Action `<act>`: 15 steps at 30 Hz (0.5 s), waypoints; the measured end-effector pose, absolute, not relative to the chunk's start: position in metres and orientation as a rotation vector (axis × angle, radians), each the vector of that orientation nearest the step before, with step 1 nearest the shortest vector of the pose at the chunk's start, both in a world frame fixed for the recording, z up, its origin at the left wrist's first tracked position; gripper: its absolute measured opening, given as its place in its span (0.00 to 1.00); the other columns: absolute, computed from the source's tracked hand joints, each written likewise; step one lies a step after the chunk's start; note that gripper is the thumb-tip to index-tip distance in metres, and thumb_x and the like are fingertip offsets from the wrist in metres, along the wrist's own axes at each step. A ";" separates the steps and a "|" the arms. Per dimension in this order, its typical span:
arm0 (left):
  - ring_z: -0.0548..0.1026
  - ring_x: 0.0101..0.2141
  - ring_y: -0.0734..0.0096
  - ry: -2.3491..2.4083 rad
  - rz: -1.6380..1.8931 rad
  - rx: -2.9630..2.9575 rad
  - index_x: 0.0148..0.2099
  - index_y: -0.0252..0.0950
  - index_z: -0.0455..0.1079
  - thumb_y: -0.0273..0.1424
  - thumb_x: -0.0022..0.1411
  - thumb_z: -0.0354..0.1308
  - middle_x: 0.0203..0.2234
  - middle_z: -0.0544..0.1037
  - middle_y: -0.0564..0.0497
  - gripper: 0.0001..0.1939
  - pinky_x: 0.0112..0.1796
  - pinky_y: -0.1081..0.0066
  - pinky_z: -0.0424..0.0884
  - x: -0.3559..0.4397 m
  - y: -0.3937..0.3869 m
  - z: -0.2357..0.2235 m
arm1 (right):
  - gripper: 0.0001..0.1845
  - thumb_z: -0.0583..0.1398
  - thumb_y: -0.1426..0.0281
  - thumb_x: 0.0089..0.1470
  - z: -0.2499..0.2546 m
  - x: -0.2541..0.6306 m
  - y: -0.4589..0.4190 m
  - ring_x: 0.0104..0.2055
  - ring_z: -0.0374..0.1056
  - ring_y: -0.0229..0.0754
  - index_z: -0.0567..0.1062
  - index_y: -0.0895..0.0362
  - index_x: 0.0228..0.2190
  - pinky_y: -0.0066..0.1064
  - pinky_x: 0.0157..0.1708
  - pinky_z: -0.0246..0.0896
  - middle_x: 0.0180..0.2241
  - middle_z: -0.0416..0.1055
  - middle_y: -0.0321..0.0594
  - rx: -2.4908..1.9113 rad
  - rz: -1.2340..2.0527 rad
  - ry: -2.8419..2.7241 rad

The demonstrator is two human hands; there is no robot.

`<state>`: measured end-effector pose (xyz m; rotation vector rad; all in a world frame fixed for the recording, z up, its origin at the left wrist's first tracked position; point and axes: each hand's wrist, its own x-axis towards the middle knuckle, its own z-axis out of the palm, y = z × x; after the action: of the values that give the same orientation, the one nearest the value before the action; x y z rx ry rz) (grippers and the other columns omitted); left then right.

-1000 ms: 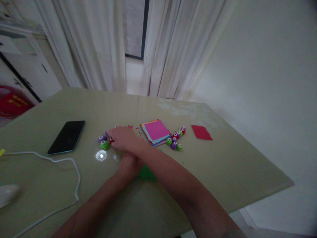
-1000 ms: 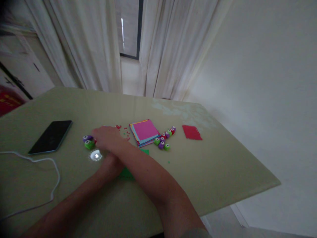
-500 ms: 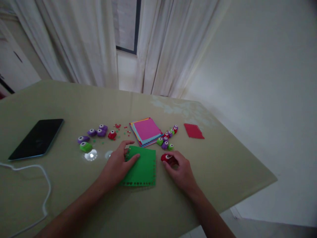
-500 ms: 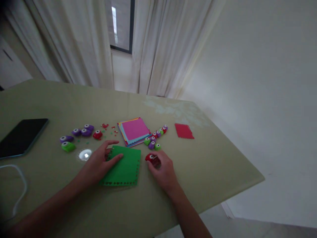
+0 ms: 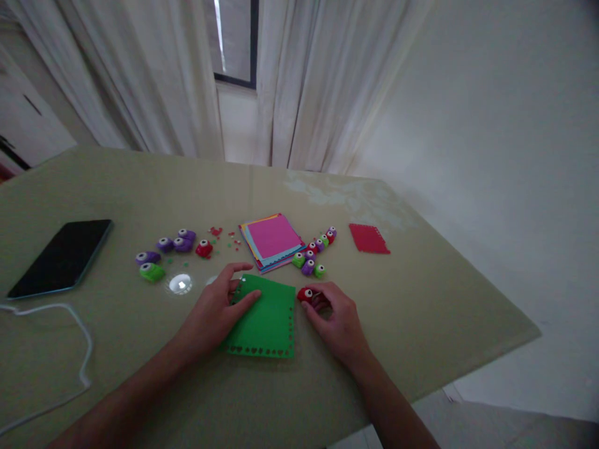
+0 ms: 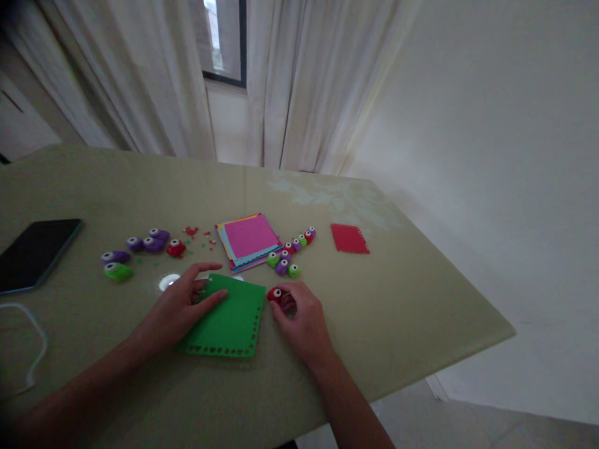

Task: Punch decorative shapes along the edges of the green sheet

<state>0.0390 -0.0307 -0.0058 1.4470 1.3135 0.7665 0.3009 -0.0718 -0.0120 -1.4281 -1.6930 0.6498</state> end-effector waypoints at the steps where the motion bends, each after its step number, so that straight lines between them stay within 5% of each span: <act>1: 0.83 0.33 0.57 1.303 0.764 1.433 0.64 0.43 0.61 0.48 0.64 0.63 0.38 0.85 0.48 0.31 0.28 0.66 0.75 0.039 -0.031 -0.006 | 0.11 0.65 0.73 0.58 -0.012 0.301 -0.073 0.34 0.76 0.42 0.79 0.55 0.44 0.33 0.37 0.76 0.38 0.78 0.42 -1.428 0.647 -1.713; 15: 0.84 0.33 0.56 1.300 0.782 1.448 0.64 0.42 0.62 0.45 0.65 0.63 0.37 0.85 0.48 0.29 0.29 0.65 0.76 0.039 -0.030 -0.007 | 0.12 0.66 0.73 0.59 -0.008 0.299 -0.073 0.37 0.74 0.42 0.78 0.56 0.46 0.33 0.39 0.73 0.40 0.77 0.41 -1.441 0.596 -1.855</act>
<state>0.0387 -0.0299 -0.0068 1.4477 1.3000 0.7825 0.2991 -0.0733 -0.0081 -1.4409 -1.8550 0.5965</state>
